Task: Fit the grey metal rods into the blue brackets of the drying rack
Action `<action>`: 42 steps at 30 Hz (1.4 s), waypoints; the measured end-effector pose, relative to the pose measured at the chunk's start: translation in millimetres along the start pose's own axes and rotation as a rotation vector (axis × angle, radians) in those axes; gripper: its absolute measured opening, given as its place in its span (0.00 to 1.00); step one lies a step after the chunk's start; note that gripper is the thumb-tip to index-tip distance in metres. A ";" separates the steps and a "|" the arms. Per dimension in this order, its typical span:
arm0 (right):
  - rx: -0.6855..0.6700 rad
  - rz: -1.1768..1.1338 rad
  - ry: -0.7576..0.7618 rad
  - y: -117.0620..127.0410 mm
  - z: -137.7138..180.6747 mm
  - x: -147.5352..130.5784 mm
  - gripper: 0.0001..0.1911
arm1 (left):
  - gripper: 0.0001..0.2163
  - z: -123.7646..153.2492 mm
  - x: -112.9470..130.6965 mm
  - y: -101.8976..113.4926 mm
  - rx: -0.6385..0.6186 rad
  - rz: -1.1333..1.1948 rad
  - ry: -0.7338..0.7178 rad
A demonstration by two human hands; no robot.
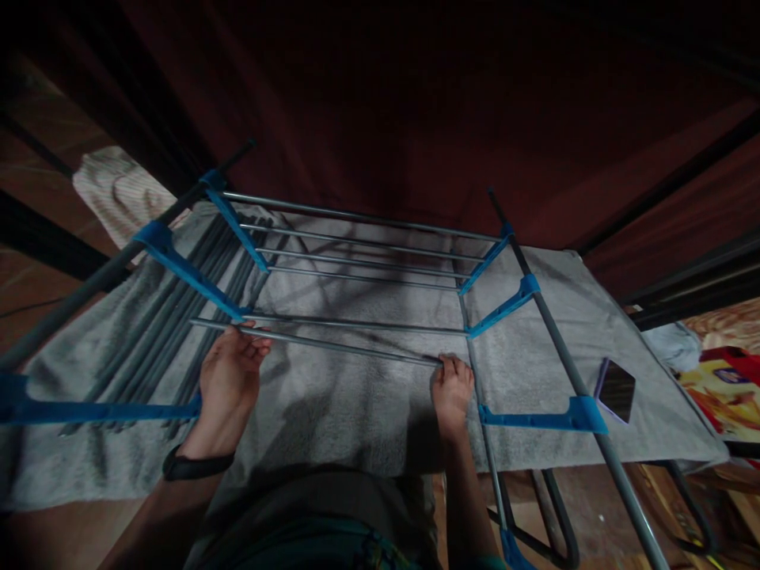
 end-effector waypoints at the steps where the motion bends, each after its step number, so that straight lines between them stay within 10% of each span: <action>1: 0.000 -0.002 0.003 -0.2 0.1 0.0 0.17 | 0.15 -1.0 0.5 2.4 0.013 0.000 -0.007; 42: -0.034 -0.105 0.100 2.1 -0.1 -20.3 0.12 | 0.09 -10.0 16.0 29.4 0.249 0.029 -0.055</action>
Point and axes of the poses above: each hand's wrist, its own z-axis away from the middle knuckle, its own y-axis out of the back of the hand, x = y × z, the point moved 9 cm from there along -z, towards the middle knuckle, and after that the axes turned 1 degree about -y, right-handed, at the moved point
